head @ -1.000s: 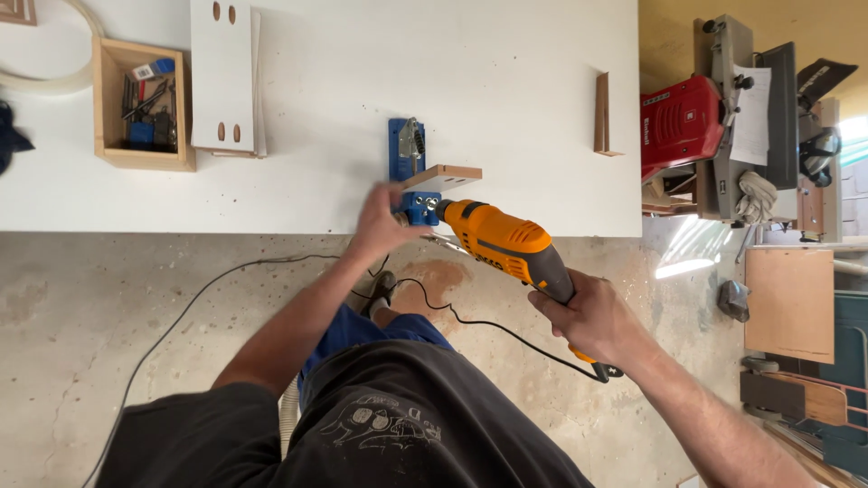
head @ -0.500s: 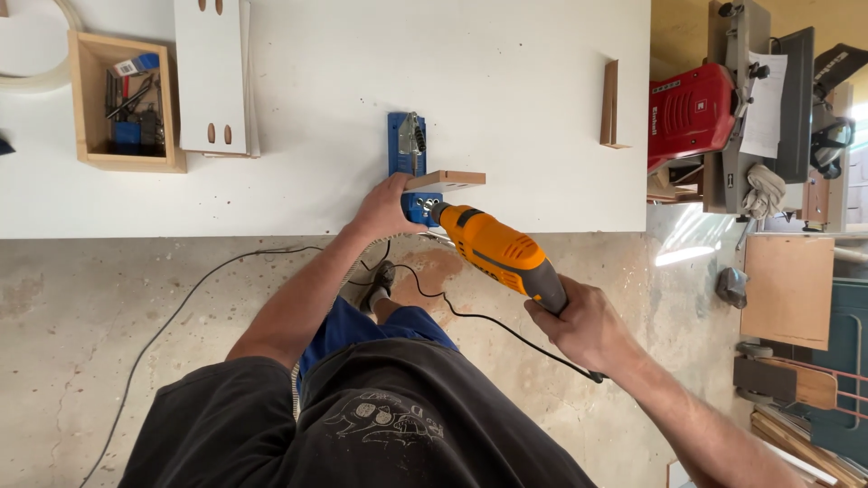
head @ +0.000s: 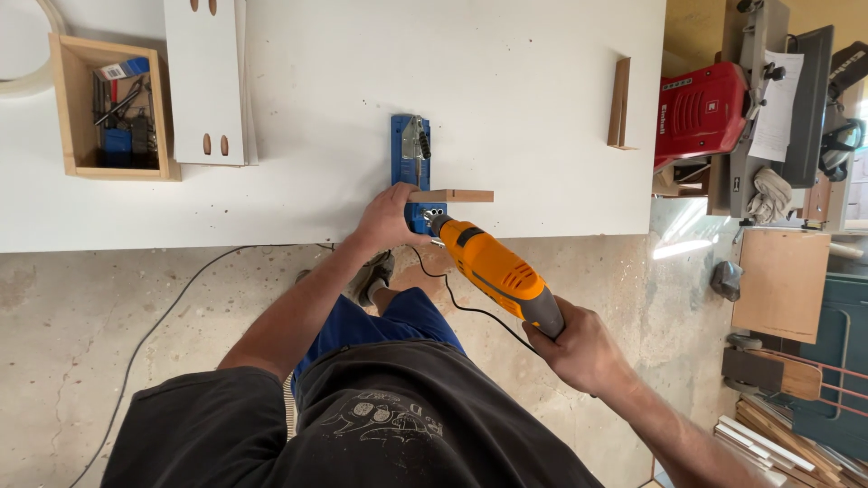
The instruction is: Drilling pocket holes in wooden boards using a pocket hole jig and a power drill
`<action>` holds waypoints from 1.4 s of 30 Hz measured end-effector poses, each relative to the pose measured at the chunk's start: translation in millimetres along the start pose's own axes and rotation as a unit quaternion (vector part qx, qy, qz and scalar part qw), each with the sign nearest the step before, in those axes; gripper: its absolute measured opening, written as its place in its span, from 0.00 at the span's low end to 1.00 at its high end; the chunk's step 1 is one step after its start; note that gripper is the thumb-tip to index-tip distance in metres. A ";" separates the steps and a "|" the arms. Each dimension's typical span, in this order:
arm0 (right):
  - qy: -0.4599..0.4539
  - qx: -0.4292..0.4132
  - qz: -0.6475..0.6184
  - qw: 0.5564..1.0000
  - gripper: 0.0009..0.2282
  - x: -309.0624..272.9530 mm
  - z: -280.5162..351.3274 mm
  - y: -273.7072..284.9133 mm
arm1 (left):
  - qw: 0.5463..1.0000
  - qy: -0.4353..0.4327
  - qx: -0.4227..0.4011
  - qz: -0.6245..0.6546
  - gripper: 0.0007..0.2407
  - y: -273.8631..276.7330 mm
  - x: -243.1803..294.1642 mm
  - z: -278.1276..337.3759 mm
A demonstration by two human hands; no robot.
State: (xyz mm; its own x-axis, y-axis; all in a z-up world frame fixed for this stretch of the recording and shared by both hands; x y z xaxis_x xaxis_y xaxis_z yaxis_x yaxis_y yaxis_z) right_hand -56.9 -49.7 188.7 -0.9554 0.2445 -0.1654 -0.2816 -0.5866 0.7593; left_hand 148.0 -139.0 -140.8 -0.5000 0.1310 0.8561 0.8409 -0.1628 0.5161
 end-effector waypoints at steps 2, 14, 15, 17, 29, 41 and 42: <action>0.002 -0.003 -0.004 1.000 0.12 0.8 -4.0 -1.1 | 1.000 0.002 -0.001 0.001 0.39 1.2 0.5 -0.4; 0.046 0.003 0.039 0.998 0.13 0.5 -13.4 -4.0 | 1.000 0.016 -0.009 0.004 0.39 6.2 6.9 3.8; 0.057 0.015 0.030 0.998 0.14 -2.9 -11.5 -2.9 | 1.000 0.013 -0.004 -0.007 0.39 6.6 4.6 3.1; 0.076 0.030 0.029 0.996 0.13 -3.7 -10.3 2.2 | 1.000 0.017 0.004 -0.015 0.41 4.4 1.4 1.3; 0.171 0.067 -0.003 0.983 0.11 2.5 -11.6 19.9 | 0.999 0.040 0.021 -0.027 0.43 10.9 5.4 5.5; 0.211 0.080 0.011 0.974 0.11 2.0 5.0 36.7 | 0.999 0.048 0.006 -0.013 0.41 17.8 14.7 9.6; 0.206 0.082 0.010 0.975 0.11 2.3 8.8 39.6 | 0.999 0.047 0.004 -0.012 0.41 18.1 15.7 9.9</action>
State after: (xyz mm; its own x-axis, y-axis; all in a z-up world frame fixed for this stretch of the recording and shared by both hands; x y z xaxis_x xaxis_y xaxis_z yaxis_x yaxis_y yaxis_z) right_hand -69.5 -65.6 223.9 -0.9248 -0.1167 -0.3622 -0.2763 -0.4483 0.8501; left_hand 157.5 -130.2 -118.3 -0.5370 0.0431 0.8425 0.8299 -0.1523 0.5368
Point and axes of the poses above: each hand's wrist, its own z-axis away from the middle knuckle, its own y-axis out of the back of the hand, x = y × z, the point moved 7 cm from there along -z, towards the middle knuckle, and after that the axes turned 6 degrees about -z, right-handed, at the moved point
